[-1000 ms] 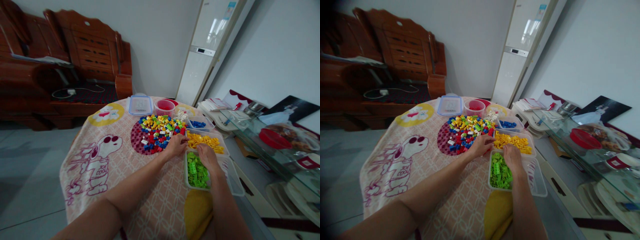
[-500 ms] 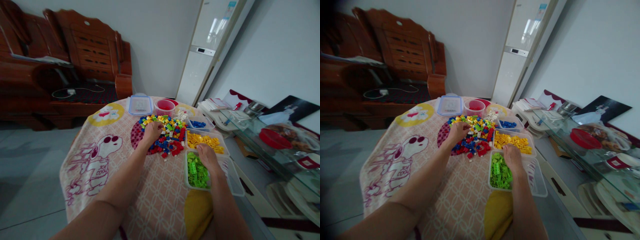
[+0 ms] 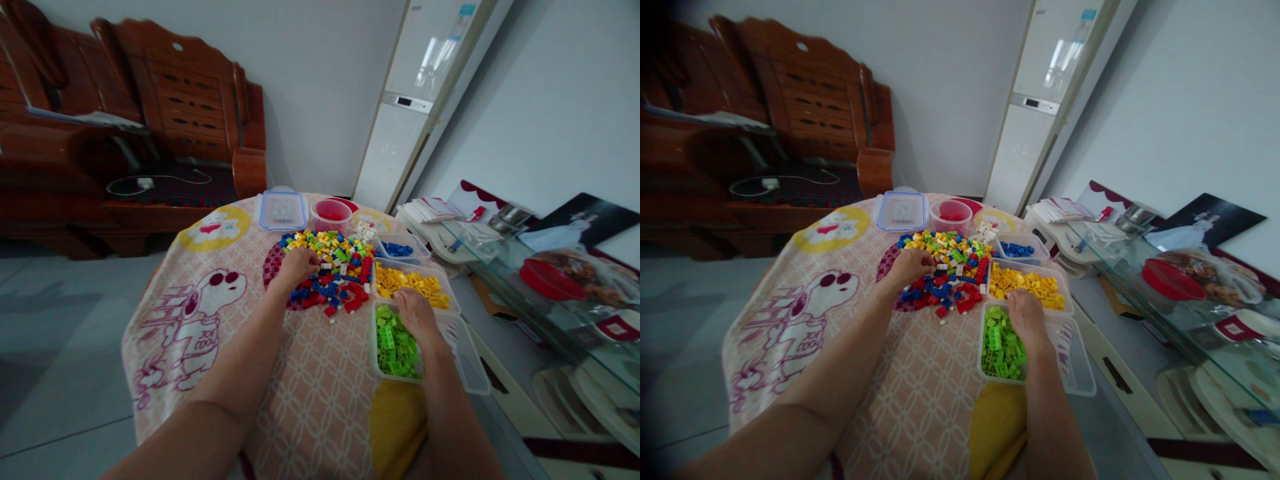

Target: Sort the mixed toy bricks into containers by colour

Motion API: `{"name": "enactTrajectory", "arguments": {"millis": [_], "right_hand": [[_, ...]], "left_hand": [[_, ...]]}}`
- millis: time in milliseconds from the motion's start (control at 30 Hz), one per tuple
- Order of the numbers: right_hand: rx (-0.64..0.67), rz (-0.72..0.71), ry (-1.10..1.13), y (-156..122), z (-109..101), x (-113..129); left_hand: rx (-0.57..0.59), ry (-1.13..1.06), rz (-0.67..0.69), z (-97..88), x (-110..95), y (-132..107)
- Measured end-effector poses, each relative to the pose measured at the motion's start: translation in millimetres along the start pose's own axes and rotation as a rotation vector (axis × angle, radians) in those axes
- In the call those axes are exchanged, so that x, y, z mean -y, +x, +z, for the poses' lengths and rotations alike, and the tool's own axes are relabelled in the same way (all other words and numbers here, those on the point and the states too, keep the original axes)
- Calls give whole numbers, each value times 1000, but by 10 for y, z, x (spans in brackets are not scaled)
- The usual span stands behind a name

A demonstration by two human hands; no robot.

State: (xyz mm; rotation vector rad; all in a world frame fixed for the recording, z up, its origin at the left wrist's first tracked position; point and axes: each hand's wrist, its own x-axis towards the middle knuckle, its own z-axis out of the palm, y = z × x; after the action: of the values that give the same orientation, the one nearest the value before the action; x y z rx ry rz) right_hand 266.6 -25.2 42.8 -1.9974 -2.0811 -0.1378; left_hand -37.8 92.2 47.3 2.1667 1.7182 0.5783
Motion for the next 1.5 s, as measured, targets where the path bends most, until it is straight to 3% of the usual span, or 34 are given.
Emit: {"name": "enactTrajectory", "arguments": {"millis": [200, 333, 600, 833, 933, 1000, 1300, 1500], "right_hand": [[11, 3, -2, 4, -1, 4], [15, 13, -7, 3, -2, 3], [28, 25, -1, 6, -32, 16], [46, 31, -30, 13, -47, 35], [59, 45, -30, 19, -59, 47], [66, 52, -27, 21, -62, 49], [72, 43, -13, 15, -58, 25], [58, 15, -13, 16, -52, 23]], "left_hand": [[-69, -114, 10, -44, -42, -1], [-84, -272, 112, -49, -278, -54], [221, -474, 419, 162, -1039, -370], [394, -461, 602, 363, -1301, -601], [420, -479, 668, 378, -1313, -613], [379, -485, 640, 348, -1283, -579], [36, -388, 342, 69, -888, -282], [-168, -265, 188, 13, -565, -147]]}}
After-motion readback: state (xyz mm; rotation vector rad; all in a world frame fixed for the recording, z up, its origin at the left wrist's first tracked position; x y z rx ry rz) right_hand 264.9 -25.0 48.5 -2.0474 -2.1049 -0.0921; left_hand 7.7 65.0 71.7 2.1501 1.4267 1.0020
